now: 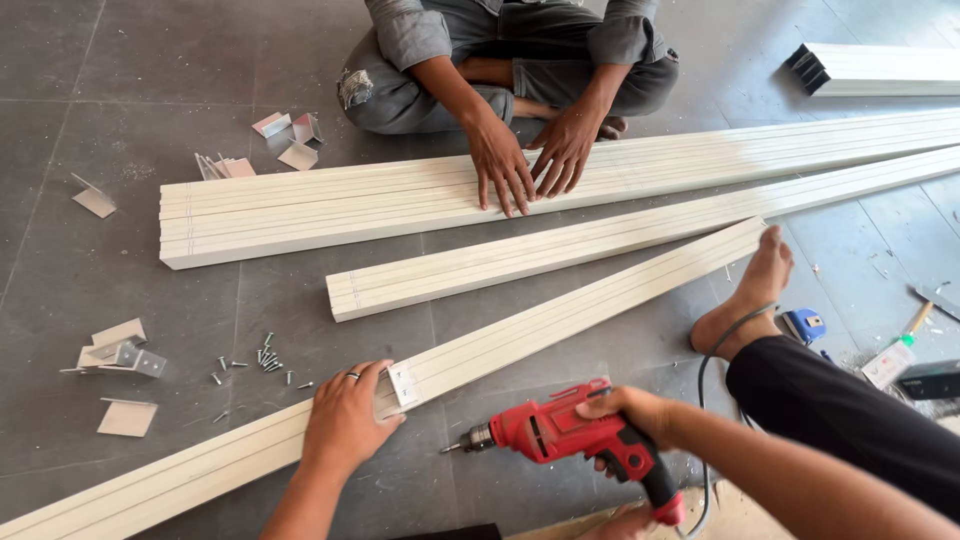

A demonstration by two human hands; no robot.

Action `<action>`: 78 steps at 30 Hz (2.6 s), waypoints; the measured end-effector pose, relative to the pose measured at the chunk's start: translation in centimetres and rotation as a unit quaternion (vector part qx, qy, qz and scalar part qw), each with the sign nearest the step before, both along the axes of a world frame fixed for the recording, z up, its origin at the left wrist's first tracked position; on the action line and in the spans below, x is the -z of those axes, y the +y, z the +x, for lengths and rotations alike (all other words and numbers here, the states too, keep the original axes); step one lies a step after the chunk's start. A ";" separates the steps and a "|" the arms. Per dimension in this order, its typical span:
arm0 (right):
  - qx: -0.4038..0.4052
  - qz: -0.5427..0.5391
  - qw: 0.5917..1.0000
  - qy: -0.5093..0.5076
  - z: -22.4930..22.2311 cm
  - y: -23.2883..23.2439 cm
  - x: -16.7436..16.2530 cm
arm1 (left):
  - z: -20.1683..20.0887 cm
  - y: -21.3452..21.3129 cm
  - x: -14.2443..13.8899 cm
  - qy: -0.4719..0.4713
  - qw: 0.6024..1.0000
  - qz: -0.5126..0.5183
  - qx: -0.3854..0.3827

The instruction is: The person uses a red power drill to attach metal brackets to long white wooden planks. They position the brackets, insert screws, and drive them in to secure the pieces together.

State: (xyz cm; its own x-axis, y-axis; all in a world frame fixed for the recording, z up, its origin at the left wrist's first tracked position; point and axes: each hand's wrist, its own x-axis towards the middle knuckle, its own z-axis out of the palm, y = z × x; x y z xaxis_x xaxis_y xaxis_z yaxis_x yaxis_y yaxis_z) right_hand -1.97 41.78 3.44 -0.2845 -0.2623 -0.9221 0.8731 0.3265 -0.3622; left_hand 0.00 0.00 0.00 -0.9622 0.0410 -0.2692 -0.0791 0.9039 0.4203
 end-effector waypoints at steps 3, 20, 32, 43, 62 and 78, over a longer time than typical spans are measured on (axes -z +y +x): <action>-0.036 0.100 0.990 0.088 1.8 4.8 2.9 | 1.5 2.9 -1.6 0.005 1.000 -0.011 0.018; -0.609 0.407 0.505 0.456 -10.7 -24.6 -0.6 | 3.4 -4.9 -6.4 0.102 0.991 -0.063 0.055; -0.672 0.415 0.442 0.426 -12.6 -26.1 -2.3 | 2.1 -2.9 -8.2 0.130 0.982 -0.106 0.082; -0.688 0.421 0.408 0.428 -11.0 -29.3 -1.9 | 10.7 -19.7 -10.3 0.129 0.988 -0.090 -0.014; -0.597 0.225 0.502 0.584 5.1 -36.7 0.6 | 22.1 -31.9 -7.2 -0.228 0.876 -0.304 -0.297; -0.390 0.213 0.687 0.574 -6.4 -26.2 0.0 | 5.9 -18.0 -8.0 -0.134 0.950 -0.029 -0.279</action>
